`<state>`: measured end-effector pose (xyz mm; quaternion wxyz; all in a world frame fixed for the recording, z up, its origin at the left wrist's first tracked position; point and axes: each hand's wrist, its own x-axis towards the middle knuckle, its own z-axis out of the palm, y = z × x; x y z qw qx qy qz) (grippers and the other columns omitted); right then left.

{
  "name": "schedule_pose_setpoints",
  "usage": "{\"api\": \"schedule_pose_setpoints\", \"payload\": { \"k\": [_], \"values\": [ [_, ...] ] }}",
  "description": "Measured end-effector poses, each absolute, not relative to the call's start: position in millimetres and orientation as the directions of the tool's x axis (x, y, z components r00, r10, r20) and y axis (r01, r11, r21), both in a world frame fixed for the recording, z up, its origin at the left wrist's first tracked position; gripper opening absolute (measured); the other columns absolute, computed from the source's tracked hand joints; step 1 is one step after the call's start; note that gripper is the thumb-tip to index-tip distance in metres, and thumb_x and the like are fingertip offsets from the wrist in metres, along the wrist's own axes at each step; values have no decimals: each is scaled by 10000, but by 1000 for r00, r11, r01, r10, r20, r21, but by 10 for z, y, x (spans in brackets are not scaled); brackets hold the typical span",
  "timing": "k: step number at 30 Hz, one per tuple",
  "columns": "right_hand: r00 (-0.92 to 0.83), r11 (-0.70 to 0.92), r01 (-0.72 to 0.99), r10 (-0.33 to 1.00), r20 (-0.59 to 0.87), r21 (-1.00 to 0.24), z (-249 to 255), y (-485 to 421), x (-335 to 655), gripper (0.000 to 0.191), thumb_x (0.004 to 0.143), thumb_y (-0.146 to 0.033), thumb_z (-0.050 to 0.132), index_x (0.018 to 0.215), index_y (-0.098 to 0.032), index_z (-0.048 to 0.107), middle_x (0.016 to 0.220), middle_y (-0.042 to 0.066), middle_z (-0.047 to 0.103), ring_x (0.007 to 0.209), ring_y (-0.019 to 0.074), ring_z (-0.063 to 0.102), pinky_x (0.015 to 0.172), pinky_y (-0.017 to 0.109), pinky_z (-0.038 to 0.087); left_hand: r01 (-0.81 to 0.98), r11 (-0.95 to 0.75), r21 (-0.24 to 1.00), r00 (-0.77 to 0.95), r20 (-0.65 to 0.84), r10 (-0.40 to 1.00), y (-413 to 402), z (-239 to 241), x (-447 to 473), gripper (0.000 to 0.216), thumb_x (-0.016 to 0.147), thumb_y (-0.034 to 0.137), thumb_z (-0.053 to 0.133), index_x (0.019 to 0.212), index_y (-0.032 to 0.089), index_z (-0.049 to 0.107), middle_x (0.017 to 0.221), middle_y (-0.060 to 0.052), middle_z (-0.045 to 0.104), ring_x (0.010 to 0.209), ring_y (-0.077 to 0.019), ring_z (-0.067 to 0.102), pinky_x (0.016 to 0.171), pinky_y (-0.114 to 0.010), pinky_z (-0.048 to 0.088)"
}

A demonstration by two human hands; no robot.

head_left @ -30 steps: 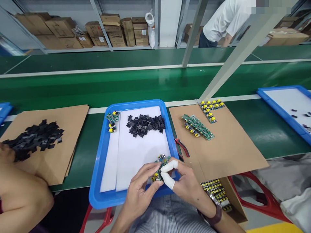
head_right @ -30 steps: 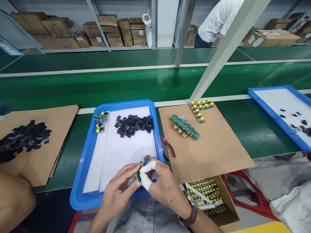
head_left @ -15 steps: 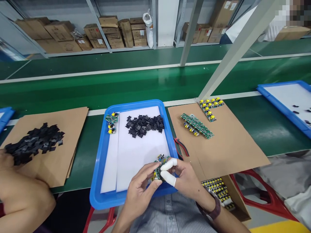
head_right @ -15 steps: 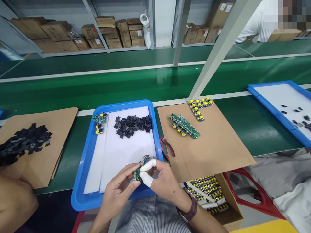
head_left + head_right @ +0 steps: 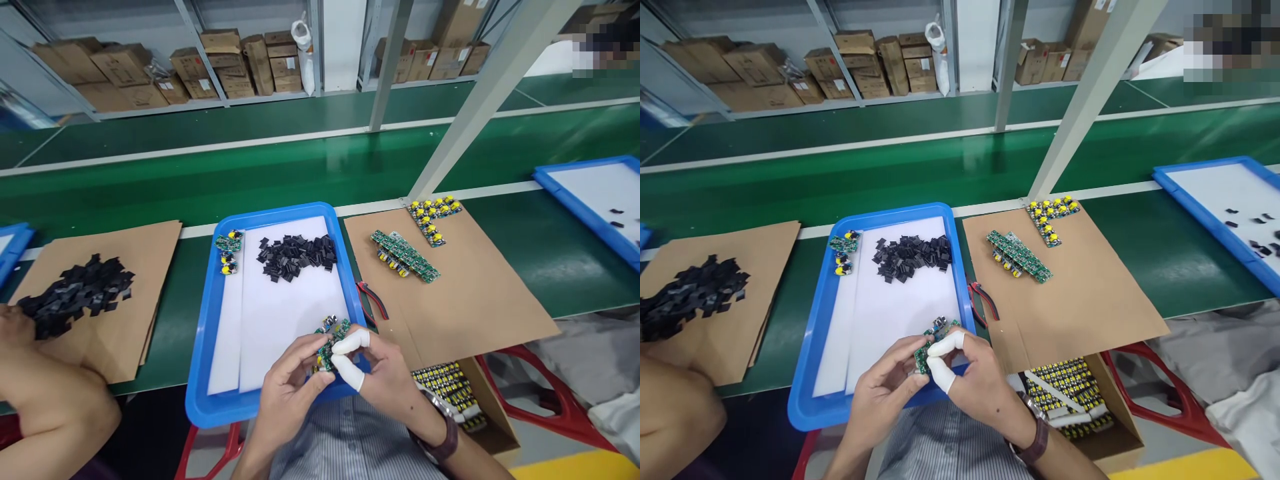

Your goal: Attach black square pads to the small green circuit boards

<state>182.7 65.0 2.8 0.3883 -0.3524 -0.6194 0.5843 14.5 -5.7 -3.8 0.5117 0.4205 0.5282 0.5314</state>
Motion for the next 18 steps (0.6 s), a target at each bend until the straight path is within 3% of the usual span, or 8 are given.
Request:
{"api": "schedule_pose_setpoints", "payload": {
  "k": [10, 18],
  "values": [
    [-474, 227, 41, 862, 181, -973, 86, 642, 1855, 201, 855, -36, 614, 884, -232, 651, 788, -39, 551, 705, 114, 537, 669, 229, 435, -42, 44, 998, -104, -48, 993, -99, -112, 124, 430, 893, 178, 767, 1284, 351, 723, 1313, -91, 670, 1248, -294, 639, 1053, -443, 548],
    [-496, 132, 85, 865, 73, -988, 56, 666, 1835, 164, 827, -55, 616, 844, -216, 644, 768, -25, 560, 672, 128, 550, 628, 243, 438, 142, -8, 990, -107, 23, 994, -77, -44, 102, 413, 873, 188, 795, 1263, 315, 741, 1261, -102, 715, 1183, -280, 678, 1013, -416, 565]
  ]
}}
